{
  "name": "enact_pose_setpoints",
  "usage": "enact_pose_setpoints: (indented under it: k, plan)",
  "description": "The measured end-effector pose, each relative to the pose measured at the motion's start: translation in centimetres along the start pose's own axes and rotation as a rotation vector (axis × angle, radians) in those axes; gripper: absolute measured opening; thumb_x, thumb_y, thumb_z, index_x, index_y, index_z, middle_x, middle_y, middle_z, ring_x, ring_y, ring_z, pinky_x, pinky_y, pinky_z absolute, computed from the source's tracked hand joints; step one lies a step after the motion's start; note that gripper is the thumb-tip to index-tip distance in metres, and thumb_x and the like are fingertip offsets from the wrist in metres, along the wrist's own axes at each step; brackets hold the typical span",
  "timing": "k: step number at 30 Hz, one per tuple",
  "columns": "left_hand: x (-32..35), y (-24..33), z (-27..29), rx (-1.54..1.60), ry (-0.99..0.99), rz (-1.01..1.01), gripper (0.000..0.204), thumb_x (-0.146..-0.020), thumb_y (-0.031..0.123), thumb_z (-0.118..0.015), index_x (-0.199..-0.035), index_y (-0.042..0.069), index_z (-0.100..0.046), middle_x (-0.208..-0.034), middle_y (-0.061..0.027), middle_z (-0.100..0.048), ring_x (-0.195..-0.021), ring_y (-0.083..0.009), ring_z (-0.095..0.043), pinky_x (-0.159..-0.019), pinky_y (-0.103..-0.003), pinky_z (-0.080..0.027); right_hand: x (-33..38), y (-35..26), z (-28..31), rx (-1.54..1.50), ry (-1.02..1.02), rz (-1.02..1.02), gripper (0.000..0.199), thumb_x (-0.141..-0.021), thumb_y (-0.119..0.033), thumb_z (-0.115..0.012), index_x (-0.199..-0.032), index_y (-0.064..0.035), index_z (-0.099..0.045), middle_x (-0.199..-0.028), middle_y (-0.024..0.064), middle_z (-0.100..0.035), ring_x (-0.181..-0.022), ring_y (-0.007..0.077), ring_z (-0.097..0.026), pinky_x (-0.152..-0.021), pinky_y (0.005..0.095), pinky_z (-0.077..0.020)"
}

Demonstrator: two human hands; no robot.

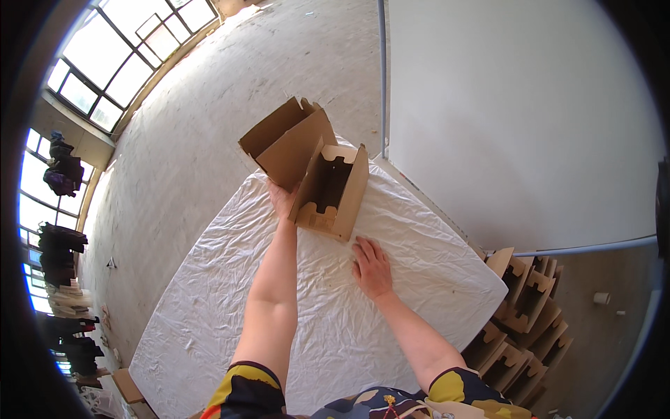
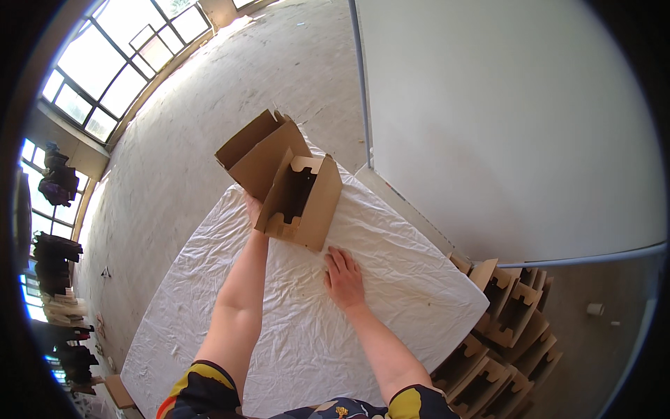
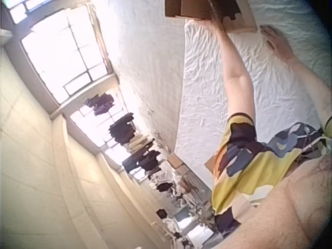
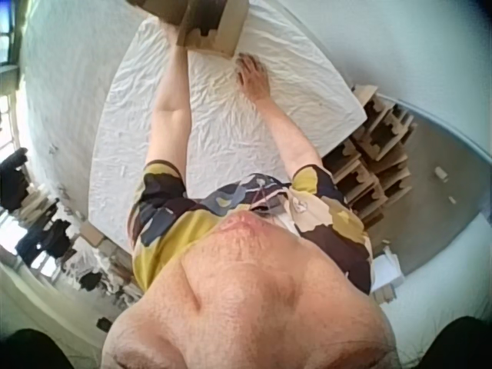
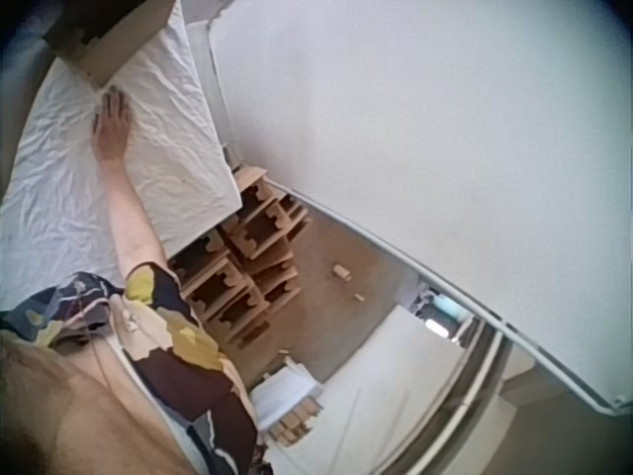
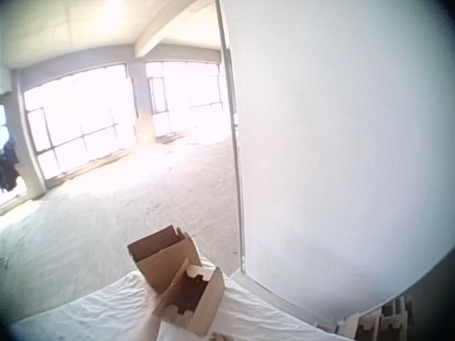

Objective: The person folds cardboard components into three-dimensional boxes and stacks them together.

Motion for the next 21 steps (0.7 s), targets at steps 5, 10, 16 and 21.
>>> enact_pose_setpoints:
  k: [5, 10, 16, 21]
  plan:
    - [1.6, -2.2, 0.3, -0.079, 0.041, 0.047, 0.083, -0.08, 0.027, -0.079, -0.145, 0.002, -0.034, -0.122, -0.0237, -0.059, -0.108, -0.0373, -0.06, -0.091, -0.043, -0.049, 0.0, -0.5, -0.3, 0.009, 0.002, 0.021, 0.046, -0.079, -0.014, -0.066, -0.124, -0.0089, -0.059, -0.142, 0.0043, -0.051, -0.13, 0.0275, -0.047, -0.102, 0.0452, -0.0424]
    - [7.8, -2.1, 2.1, 0.385, 0.032, 0.23, 0.076, -0.085, -0.001, -0.066, -0.151, 0.003, -0.03, -0.133, -0.0155, -0.054, -0.101, -0.0207, -0.058, -0.086, -0.032, -0.051, -0.1, -0.1, -0.4, 0.011, 0.014, 0.014, 0.045, -0.078, -0.013, -0.066, -0.122, -0.009, -0.06, -0.141, 0.005, -0.052, -0.13, 0.0285, -0.047, -0.103, 0.0457, -0.0424]
    - [20.6, 5.7, 3.7, 0.461, -0.021, 0.263, 0.107, -0.071, -0.003, -0.074, -0.158, 0.013, -0.014, -0.159, -0.0118, -0.023, -0.127, -0.0295, -0.043, -0.093, -0.04, -0.051, -0.2, -0.5, -0.2, 0.015, 0.014, -0.007, 0.044, -0.079, -0.014, -0.066, -0.122, -0.0083, -0.061, -0.14, 0.0061, -0.053, -0.13, 0.0298, -0.047, -0.103, 0.0464, -0.0422]
    - [22.9, 8.8, -0.2, 0.519, 0.078, 0.368, 0.117, -0.064, 0.006, -0.086, -0.156, 0.007, -0.013, -0.159, -0.0173, -0.02, -0.133, -0.0324, -0.039, -0.099, -0.043, -0.049, 0.1, 0.1, -1.1, 0.035, 0.008, 0.009, 0.043, -0.083, -0.017, -0.065, -0.125, -0.0075, -0.06, -0.142, 0.0058, -0.052, -0.131, 0.0297, -0.046, -0.103, 0.0478, -0.0424]
Point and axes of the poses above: each hand's wrist, its own x-axis away from the middle knuckle, its own z-axis out of the back of the hand, y = z × x, the point moved 1 cm from there along -x, towards the middle knuckle
